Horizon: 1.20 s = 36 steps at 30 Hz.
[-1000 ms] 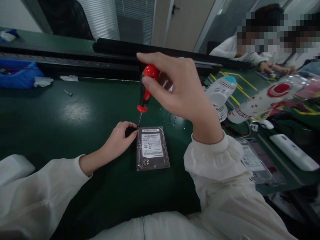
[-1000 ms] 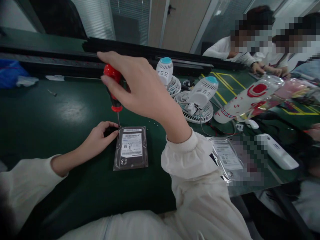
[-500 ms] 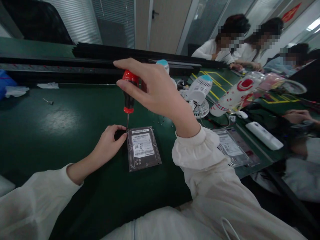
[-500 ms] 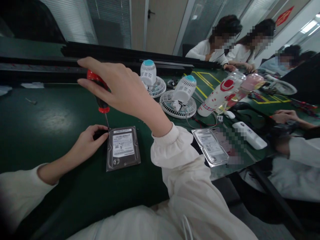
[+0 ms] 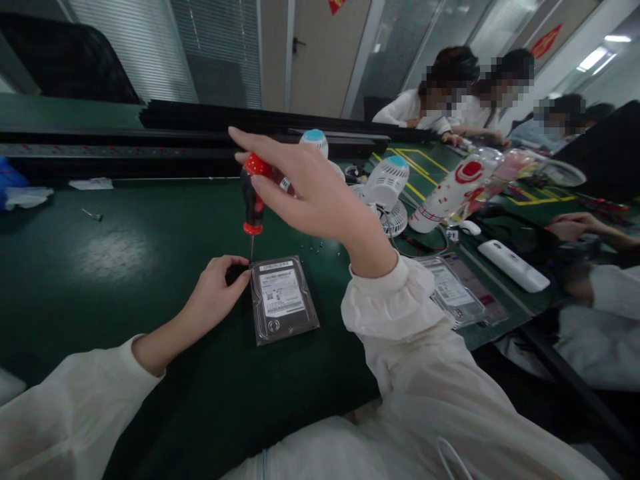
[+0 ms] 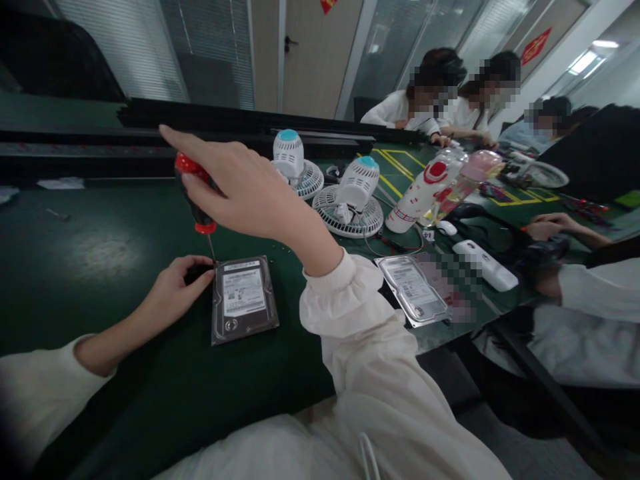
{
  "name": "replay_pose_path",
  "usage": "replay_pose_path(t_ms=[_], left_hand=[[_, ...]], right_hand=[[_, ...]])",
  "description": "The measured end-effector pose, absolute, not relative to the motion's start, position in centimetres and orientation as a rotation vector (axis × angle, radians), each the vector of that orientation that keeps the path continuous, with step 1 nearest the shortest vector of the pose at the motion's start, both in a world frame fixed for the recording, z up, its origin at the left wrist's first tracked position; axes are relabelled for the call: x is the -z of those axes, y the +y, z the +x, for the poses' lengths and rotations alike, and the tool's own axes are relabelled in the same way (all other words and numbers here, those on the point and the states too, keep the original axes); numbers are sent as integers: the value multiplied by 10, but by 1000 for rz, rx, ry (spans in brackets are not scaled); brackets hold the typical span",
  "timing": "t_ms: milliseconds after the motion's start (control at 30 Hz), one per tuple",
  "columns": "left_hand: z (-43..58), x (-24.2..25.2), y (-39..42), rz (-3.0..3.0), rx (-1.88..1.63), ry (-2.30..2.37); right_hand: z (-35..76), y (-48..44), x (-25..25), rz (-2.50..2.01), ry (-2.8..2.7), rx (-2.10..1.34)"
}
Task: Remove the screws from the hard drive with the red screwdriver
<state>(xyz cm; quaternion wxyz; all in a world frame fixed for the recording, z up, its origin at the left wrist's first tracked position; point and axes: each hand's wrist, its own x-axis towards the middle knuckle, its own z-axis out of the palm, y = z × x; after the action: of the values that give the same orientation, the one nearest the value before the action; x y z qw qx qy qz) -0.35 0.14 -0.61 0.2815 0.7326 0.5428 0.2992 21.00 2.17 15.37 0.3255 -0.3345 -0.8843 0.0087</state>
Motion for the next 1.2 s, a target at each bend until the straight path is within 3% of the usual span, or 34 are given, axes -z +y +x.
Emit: replay_pose_path(t_ms=[533,933,1200], left_hand=[[-3,2,1,1972,-776,1475],[-5,3,2,1955,-737,1467],[0,-6,0,1953,-707,1509]], right_hand=[[213,21,-153,-936,-2388,15],[245,-20,-172,-990,-2039,344],[295,-74,-129,-1301,-2095,541]])
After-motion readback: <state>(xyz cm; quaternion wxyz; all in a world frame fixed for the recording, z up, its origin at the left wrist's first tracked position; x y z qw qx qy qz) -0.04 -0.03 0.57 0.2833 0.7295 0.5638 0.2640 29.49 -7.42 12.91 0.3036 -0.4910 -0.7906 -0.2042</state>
